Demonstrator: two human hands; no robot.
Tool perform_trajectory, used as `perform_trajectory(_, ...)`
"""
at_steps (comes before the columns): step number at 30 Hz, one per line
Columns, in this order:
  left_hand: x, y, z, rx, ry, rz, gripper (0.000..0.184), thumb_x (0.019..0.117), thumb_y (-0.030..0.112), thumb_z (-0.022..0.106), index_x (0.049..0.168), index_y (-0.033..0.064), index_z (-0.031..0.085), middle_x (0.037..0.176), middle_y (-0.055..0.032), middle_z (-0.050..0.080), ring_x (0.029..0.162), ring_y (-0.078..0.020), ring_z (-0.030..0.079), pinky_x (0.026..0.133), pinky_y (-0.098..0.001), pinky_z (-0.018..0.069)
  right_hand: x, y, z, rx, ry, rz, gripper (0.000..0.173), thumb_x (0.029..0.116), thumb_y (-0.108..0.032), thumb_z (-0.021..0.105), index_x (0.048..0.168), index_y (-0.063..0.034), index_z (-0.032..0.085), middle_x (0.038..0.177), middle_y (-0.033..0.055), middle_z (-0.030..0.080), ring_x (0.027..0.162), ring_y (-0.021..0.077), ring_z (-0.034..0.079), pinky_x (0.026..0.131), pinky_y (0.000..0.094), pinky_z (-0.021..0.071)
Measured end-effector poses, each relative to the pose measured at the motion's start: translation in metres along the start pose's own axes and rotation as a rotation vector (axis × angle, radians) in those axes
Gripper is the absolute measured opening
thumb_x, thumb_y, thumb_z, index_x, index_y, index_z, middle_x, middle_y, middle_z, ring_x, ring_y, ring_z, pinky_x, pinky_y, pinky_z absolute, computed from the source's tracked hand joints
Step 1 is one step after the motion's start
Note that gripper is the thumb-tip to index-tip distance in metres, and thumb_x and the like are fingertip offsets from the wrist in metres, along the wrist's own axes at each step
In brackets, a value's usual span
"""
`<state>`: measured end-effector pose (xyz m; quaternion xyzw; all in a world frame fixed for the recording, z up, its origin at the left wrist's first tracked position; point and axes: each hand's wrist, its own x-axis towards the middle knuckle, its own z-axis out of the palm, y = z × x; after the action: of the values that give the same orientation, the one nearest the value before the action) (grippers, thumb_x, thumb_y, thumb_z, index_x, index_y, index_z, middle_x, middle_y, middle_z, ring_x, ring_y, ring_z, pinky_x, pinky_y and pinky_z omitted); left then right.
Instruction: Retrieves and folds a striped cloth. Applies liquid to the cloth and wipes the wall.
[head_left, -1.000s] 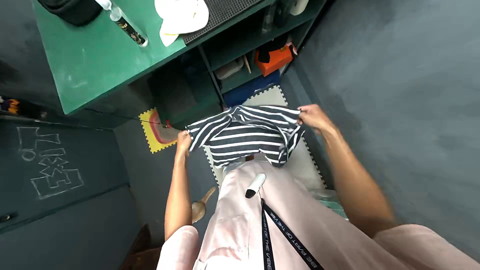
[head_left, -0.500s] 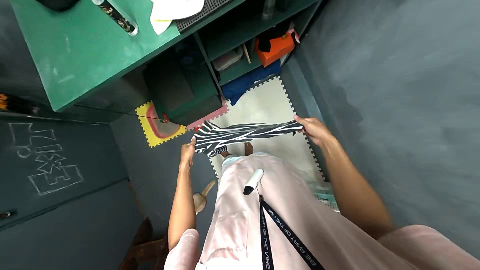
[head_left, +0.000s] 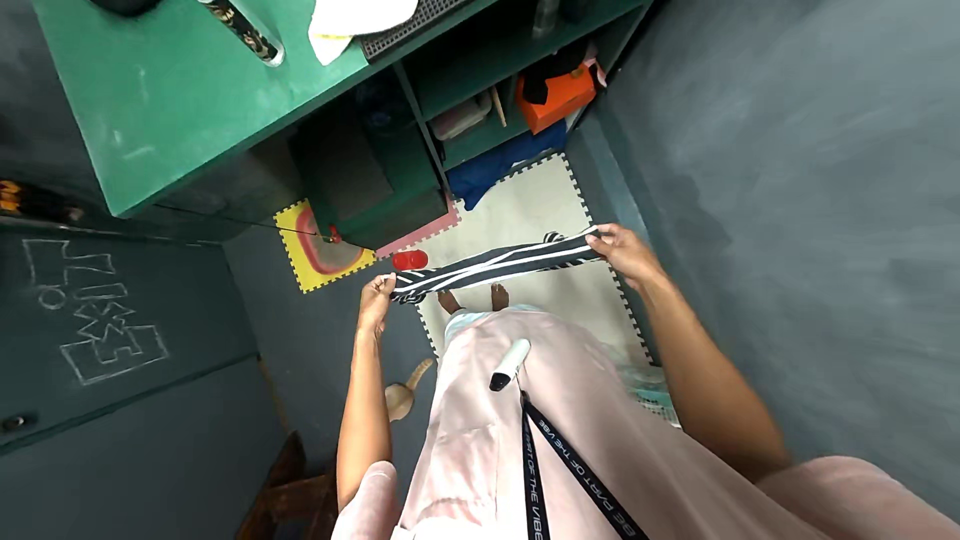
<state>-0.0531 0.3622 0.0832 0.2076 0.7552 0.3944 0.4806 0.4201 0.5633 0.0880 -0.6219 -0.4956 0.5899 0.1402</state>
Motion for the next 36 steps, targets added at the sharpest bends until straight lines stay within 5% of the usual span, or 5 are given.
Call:
perform_trajectory(5, -0.015, -0.042, -0.007, 0.206, 0.183, 0.079, 0.042, 0.1003, 0.021, 0.066, 0.135, 0.0063, 0.047, 0.087, -0.0093, 0.063, 0.073, -0.0167, 0.060, 0.073, -0.0381, 0.0538, 0.010, 0.029, 0.002, -0.272, 0.059, -0.049, 0.031, 0.1060, -0.024, 0.057, 0.135, -0.0122, 0.058, 0.094, 0.0216, 0.067, 0.073, 0.0343, 0.060, 0.068, 0.0554, 0.0504)
perform_trajectory(13, -0.063, -0.133, -0.006, 0.449, -0.055, -0.020, 0.029, 0.0954, 0.011, 0.067, 0.123, 0.0016, 0.068, 0.118, -0.0157, 0.070, 0.104, -0.0217, 0.069, 0.095, -0.0387, 0.0563, 0.006, 0.108, 0.001, -0.472, -0.363, 0.090, 0.033, 0.0958, -0.026, 0.073, 0.119, -0.0024, 0.072, 0.115, 0.0232, 0.070, 0.107, 0.0367, 0.066, 0.099, 0.0592, 0.0491)
perform_trajectory(25, -0.019, -0.087, -0.006, 0.556, 0.108, 0.218, 0.019, 0.0985, 0.014, 0.065, 0.107, -0.0014, 0.073, 0.132, -0.0173, 0.063, 0.123, -0.0307, 0.059, 0.107, -0.0494, 0.0468, 0.033, 0.059, -0.003, -0.542, -0.248, -0.235, 0.020, 0.0975, -0.016, 0.070, 0.107, 0.0011, 0.074, 0.123, 0.0207, 0.065, 0.115, 0.0365, 0.062, 0.101, 0.0590, 0.0488)
perform_trajectory(31, -0.013, -0.020, 0.023, 0.488, 0.320, 0.264, 0.036, 0.1061, 0.043, 0.051, 0.114, 0.0120, 0.068, 0.089, -0.0157, 0.069, 0.075, -0.0317, 0.067, 0.070, -0.0563, 0.0555, 0.020, 0.017, 0.003, -0.265, -0.006, -0.108, 0.050, 0.1002, -0.059, 0.054, 0.109, -0.0137, 0.072, 0.095, 0.0169, 0.068, 0.078, 0.0301, 0.064, 0.068, 0.0560, 0.0522)
perform_trajectory(36, -0.024, 0.021, 0.089, 0.545, 0.455, 0.303, 0.044, 0.1070, 0.050, 0.042, 0.112, 0.0129, 0.065, 0.080, -0.0153, 0.066, 0.070, -0.0337, 0.066, 0.063, -0.0560, 0.0541, -0.001, -0.006, 0.052, -0.076, 0.064, -0.085, 0.053, 0.1017, -0.059, 0.051, 0.118, -0.0123, 0.072, 0.107, 0.0167, 0.070, 0.092, 0.0298, 0.067, 0.081, 0.0568, 0.0543)
